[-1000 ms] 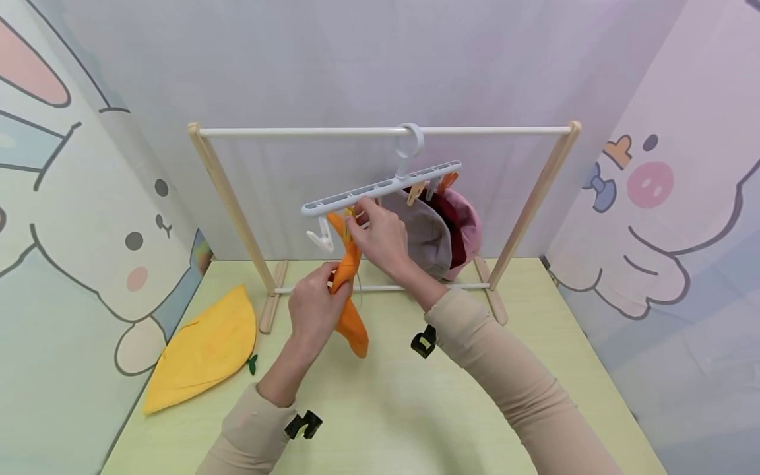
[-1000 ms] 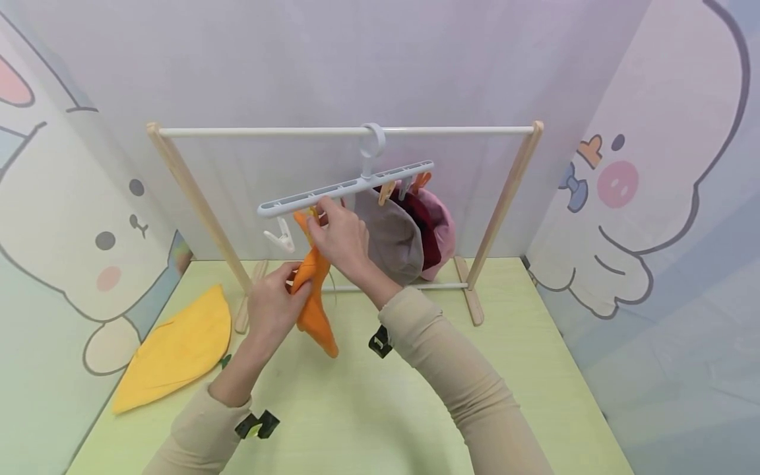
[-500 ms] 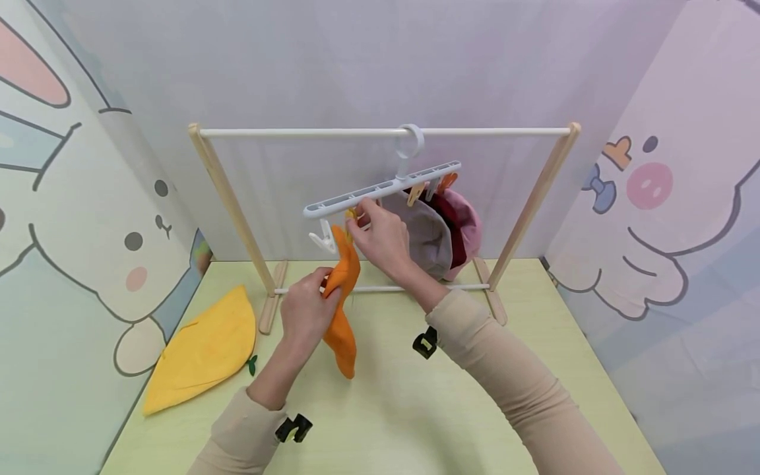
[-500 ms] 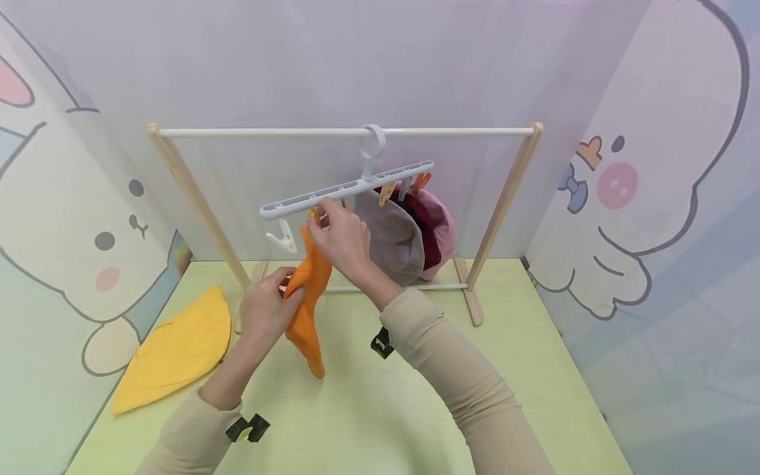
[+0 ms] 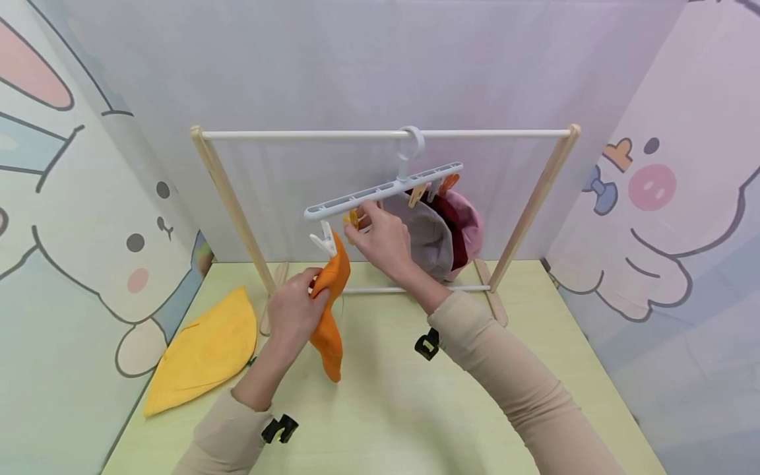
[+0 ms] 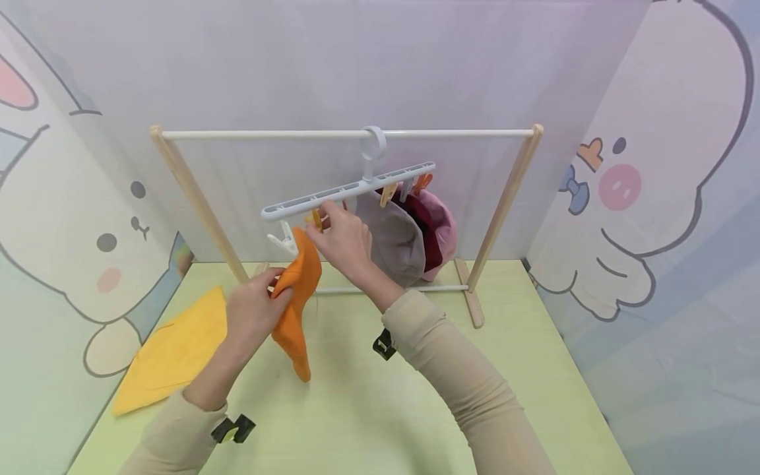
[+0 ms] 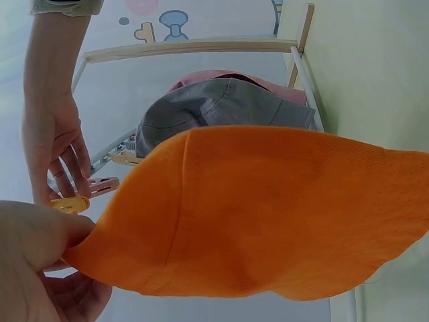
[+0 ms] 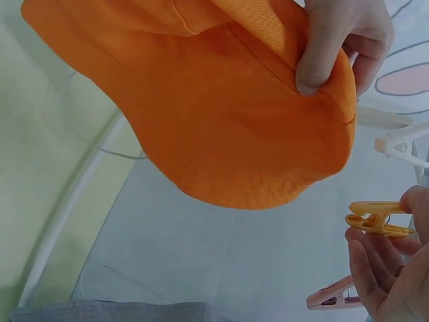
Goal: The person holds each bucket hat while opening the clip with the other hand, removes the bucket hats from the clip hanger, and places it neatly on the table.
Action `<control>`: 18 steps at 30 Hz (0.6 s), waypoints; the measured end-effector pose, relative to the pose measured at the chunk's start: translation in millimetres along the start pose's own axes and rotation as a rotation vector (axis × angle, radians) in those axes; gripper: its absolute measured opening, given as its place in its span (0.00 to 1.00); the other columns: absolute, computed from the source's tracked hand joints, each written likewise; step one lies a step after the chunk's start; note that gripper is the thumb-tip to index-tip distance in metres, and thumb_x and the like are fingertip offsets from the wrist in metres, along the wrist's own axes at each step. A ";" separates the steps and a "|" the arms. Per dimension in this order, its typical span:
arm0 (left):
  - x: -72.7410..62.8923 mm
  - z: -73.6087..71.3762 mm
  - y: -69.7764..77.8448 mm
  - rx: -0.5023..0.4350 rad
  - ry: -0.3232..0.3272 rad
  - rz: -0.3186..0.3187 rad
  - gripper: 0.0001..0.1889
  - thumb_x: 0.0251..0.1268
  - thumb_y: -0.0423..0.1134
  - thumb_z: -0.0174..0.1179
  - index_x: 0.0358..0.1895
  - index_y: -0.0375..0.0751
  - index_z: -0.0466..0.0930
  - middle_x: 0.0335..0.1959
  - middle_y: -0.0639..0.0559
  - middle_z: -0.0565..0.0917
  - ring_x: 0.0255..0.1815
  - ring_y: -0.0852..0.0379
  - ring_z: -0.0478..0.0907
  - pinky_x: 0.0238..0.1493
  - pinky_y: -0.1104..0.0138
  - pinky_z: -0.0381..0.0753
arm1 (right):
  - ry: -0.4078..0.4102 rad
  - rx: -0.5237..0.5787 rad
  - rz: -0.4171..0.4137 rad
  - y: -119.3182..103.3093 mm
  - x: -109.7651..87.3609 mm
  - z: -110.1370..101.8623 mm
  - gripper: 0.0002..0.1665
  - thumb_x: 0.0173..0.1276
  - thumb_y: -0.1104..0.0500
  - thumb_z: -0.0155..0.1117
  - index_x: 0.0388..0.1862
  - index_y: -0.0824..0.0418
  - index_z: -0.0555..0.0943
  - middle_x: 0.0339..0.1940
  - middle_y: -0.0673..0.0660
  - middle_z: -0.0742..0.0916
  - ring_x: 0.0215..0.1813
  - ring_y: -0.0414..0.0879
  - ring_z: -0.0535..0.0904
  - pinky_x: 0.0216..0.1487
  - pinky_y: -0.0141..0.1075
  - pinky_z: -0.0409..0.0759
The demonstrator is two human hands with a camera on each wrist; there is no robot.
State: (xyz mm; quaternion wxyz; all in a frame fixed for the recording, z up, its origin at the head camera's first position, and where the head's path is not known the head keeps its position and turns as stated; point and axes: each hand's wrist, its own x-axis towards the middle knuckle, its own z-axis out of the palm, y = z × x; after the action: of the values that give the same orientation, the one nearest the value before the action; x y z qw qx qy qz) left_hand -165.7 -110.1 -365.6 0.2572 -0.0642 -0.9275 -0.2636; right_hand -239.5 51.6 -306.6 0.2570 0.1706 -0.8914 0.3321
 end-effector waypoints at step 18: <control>-5.4 -13.9 -17.8 0.063 -0.105 -0.033 0.12 0.53 0.36 0.62 0.43 0.43 0.82 0.27 0.46 0.83 0.22 0.51 0.77 0.18 0.61 0.71 | -0.038 0.000 0.027 -0.4 -1.3 -1.7 0.11 0.58 0.48 0.61 0.37 0.50 0.75 0.33 0.45 0.85 0.30 0.36 0.81 0.25 0.34 0.74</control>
State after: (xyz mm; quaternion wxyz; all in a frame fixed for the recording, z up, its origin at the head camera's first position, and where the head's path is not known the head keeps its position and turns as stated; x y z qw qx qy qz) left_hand -159.4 -132.4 -366.3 0.2058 -0.0543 -0.9485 -0.2347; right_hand -237.7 52.6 -306.0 0.2357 0.1647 -0.8983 0.3322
